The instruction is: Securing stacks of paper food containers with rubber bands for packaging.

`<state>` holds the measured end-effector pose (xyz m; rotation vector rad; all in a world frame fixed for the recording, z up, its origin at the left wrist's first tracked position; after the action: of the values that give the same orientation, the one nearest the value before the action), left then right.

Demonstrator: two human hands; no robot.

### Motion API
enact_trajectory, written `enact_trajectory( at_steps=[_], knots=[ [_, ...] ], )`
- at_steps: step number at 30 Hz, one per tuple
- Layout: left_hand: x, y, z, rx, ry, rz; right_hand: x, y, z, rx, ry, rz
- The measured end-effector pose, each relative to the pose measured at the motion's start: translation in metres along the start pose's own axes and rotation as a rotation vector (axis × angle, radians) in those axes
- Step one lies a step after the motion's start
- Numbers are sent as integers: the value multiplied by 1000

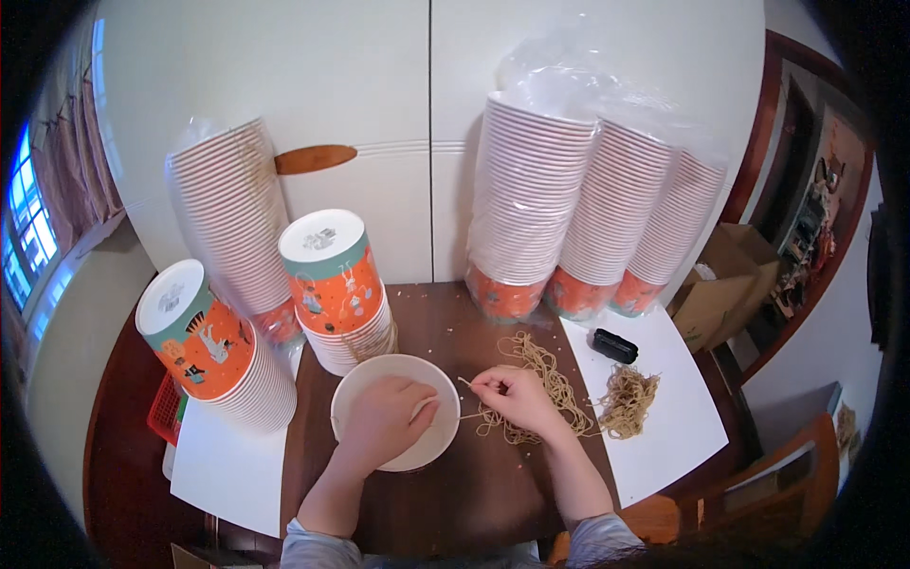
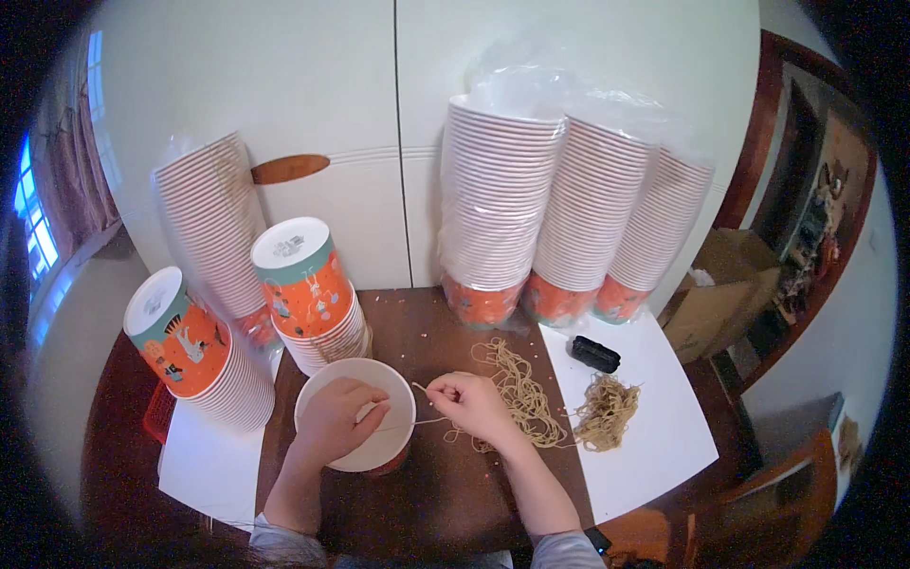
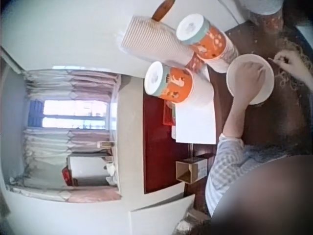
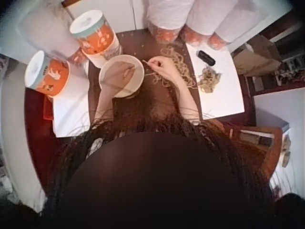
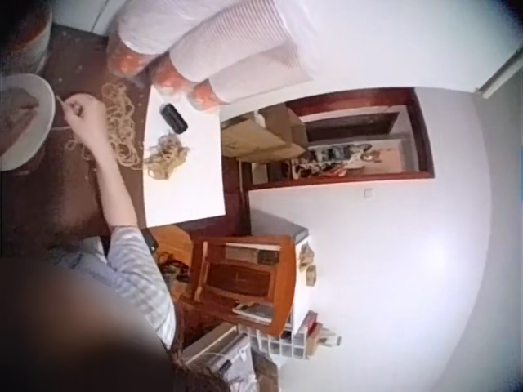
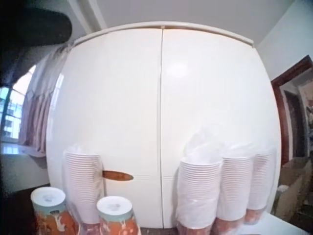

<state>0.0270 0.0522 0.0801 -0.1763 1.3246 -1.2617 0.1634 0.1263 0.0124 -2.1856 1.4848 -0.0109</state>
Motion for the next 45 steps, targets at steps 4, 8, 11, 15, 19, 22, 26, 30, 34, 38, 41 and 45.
enact_trajectory(
  at_steps=[4, 8, 11, 15, 19, 22, 26, 30, 34, 38, 41, 45],
  knots=[
    [0, 10, 3, -75, -15, -90, 0, 10, 12, 273, 117, -130],
    [5, 20, -2, -125, -3, -127, 0, 16, 16, 283, 120, -159],
    [9, 24, -7, -130, -8, -133, 0, 18, 12, 236, 113, -149],
    [10, 26, -11, -126, -42, -171, 0, 21, 14, 224, 96, -146],
    [9, 26, -12, -104, -48, -194, 1, 22, 13, 180, 117, -164],
    [10, 29, -13, -96, -48, -221, 1, 24, 15, 180, 148, -183],
    [10, 30, -14, -90, -55, -223, 1, 23, 13, 209, 147, -181],
    [10, 30, -14, -99, -60, -227, 0, 21, 11, 250, 129, -155],
    [10, 31, -16, -107, -67, -232, -1, 23, 10, 254, 134, -162],
    [10, 32, -17, -122, -68, -247, -2, 26, 14, 209, 132, -146],
    [11, 33, -17, -120, -69, -237, -1, 28, 20, 186, 162, -157],
    [10, 32, -17, -121, -72, -232, 0, 29, 20, 159, 144, -160]
  ],
)
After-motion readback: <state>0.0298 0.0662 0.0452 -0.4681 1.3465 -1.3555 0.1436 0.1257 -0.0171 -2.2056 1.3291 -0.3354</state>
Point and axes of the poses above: each hand's wrist, its own x-axis away from the middle knuckle, its own y-axis out of the palm, z = x × y, the point moved 10 cm from there along -x, towards the middle knuckle, and after that the axes turned 4 degrees about -x, right-handed, at the moved point
